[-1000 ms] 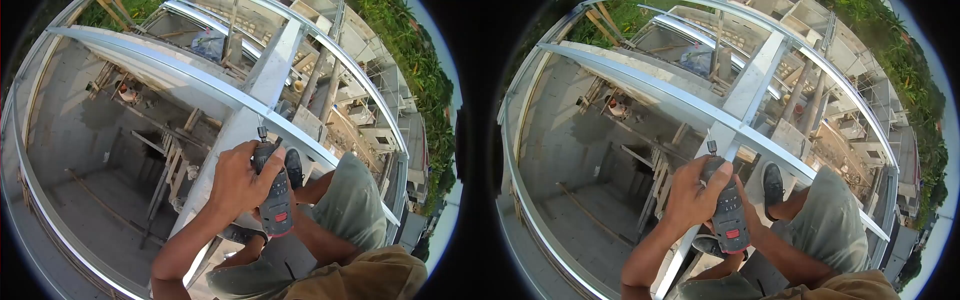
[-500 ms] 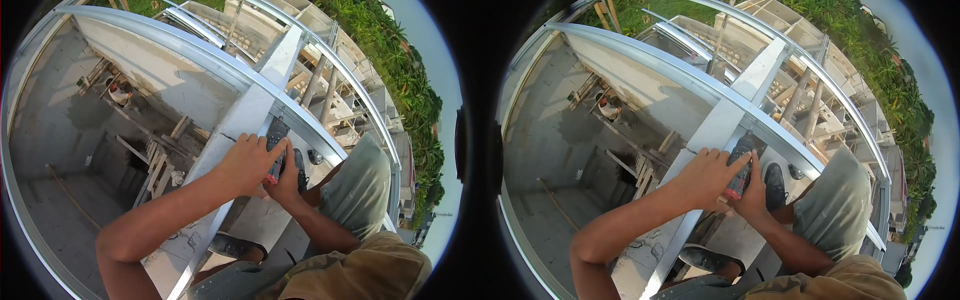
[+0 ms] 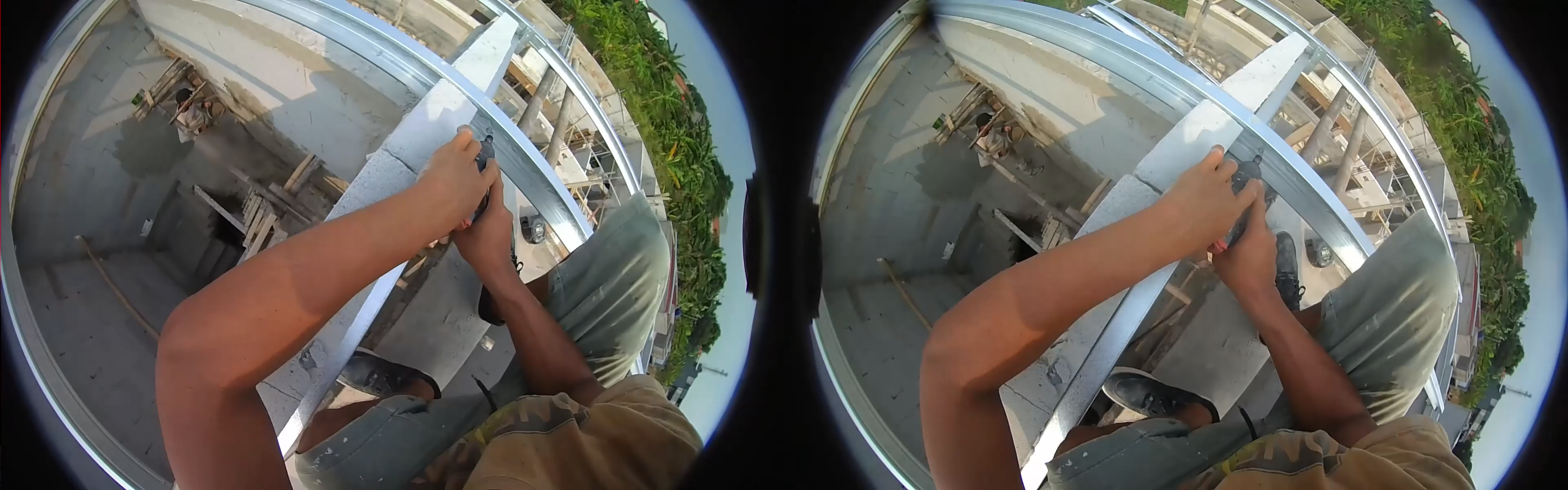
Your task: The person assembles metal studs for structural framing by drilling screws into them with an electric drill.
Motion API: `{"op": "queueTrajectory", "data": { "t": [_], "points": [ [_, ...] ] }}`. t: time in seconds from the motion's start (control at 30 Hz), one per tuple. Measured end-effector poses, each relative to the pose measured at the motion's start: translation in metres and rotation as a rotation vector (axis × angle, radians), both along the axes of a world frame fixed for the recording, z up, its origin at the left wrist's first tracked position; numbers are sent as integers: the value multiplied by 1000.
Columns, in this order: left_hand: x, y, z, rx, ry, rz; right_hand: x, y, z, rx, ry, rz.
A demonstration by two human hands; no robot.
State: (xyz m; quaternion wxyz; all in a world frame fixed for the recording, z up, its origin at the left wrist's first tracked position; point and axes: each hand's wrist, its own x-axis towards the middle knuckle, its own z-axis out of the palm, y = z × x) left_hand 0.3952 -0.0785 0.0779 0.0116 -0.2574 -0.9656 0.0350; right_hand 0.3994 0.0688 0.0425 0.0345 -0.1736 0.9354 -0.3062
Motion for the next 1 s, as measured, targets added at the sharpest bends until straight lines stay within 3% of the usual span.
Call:
{"op": "queueTrajectory", "data": {
  "t": [0.07,0.27,0.67,0.83,1.0],
  "points": [
    [-10,-7,2,37,-177,-29,-1,0,0,68,-19,-7],
    [-16,-7,9,34,-251,-23,-9,-2,3,67,-44,-30],
    [-15,-8,-4,120,-200,-12,-13,1,-4,70,-18,-1],
    [-18,-10,-6,135,-179,-9,-17,3,-17,17,167,59],
    [-16,-10,-10,167,-156,-25,-13,-2,1,54,-27,-8]
  ]
}}
